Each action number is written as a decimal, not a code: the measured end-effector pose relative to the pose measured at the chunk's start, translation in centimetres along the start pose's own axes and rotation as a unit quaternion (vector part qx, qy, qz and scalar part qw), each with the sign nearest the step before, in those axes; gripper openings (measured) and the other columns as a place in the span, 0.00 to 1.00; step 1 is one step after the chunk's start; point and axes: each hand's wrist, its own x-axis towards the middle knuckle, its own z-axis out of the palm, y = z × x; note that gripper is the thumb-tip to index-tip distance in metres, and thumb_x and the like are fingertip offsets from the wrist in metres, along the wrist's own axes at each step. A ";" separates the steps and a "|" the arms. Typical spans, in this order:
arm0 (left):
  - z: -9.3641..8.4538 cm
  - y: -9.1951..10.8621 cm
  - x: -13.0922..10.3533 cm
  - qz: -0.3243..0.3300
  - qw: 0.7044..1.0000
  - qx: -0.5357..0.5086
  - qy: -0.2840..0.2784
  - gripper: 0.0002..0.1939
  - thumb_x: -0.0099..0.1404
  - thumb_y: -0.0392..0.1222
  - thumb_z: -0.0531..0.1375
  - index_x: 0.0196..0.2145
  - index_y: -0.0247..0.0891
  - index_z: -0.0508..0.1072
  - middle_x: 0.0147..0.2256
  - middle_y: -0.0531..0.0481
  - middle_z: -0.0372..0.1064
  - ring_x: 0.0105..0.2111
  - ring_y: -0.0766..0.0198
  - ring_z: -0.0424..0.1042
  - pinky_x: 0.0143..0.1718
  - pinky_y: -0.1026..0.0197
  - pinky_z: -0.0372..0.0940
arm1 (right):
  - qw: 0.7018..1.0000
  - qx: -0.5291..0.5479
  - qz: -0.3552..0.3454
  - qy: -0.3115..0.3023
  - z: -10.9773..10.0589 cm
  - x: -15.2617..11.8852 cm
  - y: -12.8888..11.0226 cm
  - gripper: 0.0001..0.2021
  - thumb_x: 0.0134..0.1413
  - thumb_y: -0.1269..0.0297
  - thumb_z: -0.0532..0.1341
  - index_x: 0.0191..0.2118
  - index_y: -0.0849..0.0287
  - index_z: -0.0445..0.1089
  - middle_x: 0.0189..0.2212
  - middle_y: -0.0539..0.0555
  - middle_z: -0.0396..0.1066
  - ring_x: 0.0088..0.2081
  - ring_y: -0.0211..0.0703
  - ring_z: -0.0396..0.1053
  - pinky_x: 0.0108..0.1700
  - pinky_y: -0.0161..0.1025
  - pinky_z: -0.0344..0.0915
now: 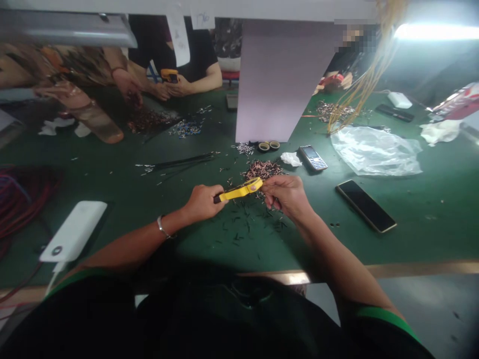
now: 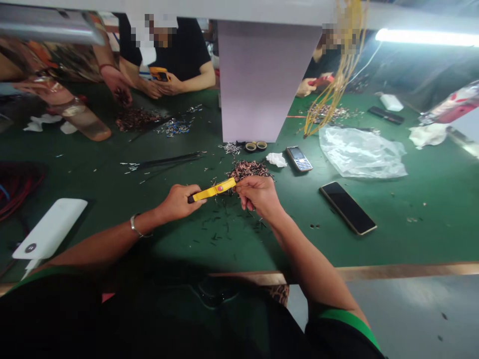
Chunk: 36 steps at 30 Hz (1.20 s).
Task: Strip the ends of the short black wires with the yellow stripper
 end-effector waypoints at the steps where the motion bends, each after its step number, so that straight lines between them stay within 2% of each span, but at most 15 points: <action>1: 0.0 -0.1 0.0 0.010 1.000 0.009 0.002 0.09 0.57 0.46 0.60 0.25 0.39 0.68 0.18 0.58 0.58 0.19 0.69 0.57 0.25 0.65 0.49 | 1.000 0.003 0.003 -0.005 -0.1 0.0 0.0 0.05 0.36 0.62 0.66 0.20 0.57 0.72 0.08 0.44 0.63 0.09 0.32 0.58 0.11 0.32 0.48; 11: 1.0 -1.2 -0.3 0.094 0.994 0.055 0.025 0.03 0.53 0.40 0.58 0.25 0.39 0.69 0.20 0.55 0.65 0.22 0.67 0.62 0.26 0.64 0.50 | 0.998 -0.019 0.012 -0.063 -1.5 -1.0 0.3 0.05 0.40 0.63 0.66 0.21 0.58 0.73 0.08 0.44 0.63 0.09 0.31 0.57 0.12 0.32 0.47; 18: 1.5 0.0 -0.9 0.068 0.997 -0.023 -0.004 0.09 0.58 0.45 0.60 0.24 0.38 0.67 0.18 0.57 0.59 0.19 0.70 0.57 0.24 0.65 0.50 | 0.997 -0.048 -0.027 -0.055 -2.1 -1.7 0.4 0.08 0.43 0.60 0.67 0.27 0.60 0.76 0.13 0.46 0.68 0.13 0.31 0.60 0.16 0.32 0.57; 22: 1.4 0.7 -1.2 0.058 0.996 -0.062 -0.019 0.11 0.57 0.45 0.61 0.23 0.39 0.66 0.17 0.58 0.57 0.18 0.70 0.55 0.23 0.65 0.49 | 0.997 -0.024 -0.045 -0.061 -2.1 -2.0 0.8 0.13 0.45 0.55 0.69 0.31 0.60 0.78 0.18 0.49 0.73 0.17 0.35 0.66 0.23 0.36 0.67; 25: 1.3 0.9 -1.3 0.041 0.996 -0.076 -0.024 0.12 0.57 0.45 0.62 0.22 0.39 0.65 0.17 0.59 0.56 0.18 0.71 0.54 0.23 0.65 0.49 | 0.994 -0.066 -0.084 -0.025 -2.6 -2.6 1.2 0.16 0.49 0.50 0.68 0.36 0.59 0.79 0.27 0.53 0.78 0.28 0.44 0.76 0.36 0.44 0.74; 27: 1.3 0.8 -1.4 0.024 0.996 -0.086 -0.024 0.13 0.57 0.46 0.61 0.22 0.38 0.64 0.17 0.59 0.56 0.18 0.71 0.54 0.23 0.65 0.50 | 0.978 -0.167 -0.121 0.045 -3.5 -3.5 1.9 0.17 0.54 0.50 0.65 0.40 0.57 0.80 0.35 0.56 0.81 0.39 0.50 0.78 0.47 0.48 0.73; 29: 1.5 0.7 -1.4 0.003 0.994 -0.104 -0.020 0.12 0.57 0.46 0.61 0.22 0.38 0.64 0.17 0.59 0.56 0.19 0.71 0.54 0.23 0.65 0.50 | 0.951 -0.264 -0.139 0.082 -4.8 -4.8 3.2 0.20 0.62 0.49 0.57 0.45 0.58 0.79 0.44 0.59 0.80 0.47 0.54 0.77 0.55 0.52 0.70; 33: 1.9 0.4 -1.3 -0.038 0.988 -0.148 -0.005 0.11 0.56 0.47 0.61 0.25 0.37 0.66 0.19 0.58 0.58 0.21 0.70 0.56 0.24 0.65 0.52 | 0.881 -0.438 -0.162 0.083 -6.8 -8.4 7.6 0.28 0.65 0.48 0.52 0.61 0.61 0.67 0.62 0.66 0.66 0.64 0.61 0.62 0.65 0.60 0.58; 36: 1.9 0.4 -1.2 -0.065 0.984 -0.163 0.007 0.11 0.55 0.46 0.61 0.25 0.37 0.66 0.20 0.57 0.58 0.21 0.70 0.56 0.24 0.64 0.52 | 0.839 -0.523 -0.144 0.053 -5.8 -10.2 10.4 0.32 0.66 0.49 0.50 0.65 0.69 0.59 0.67 0.74 0.56 0.69 0.68 0.51 0.67 0.67 0.50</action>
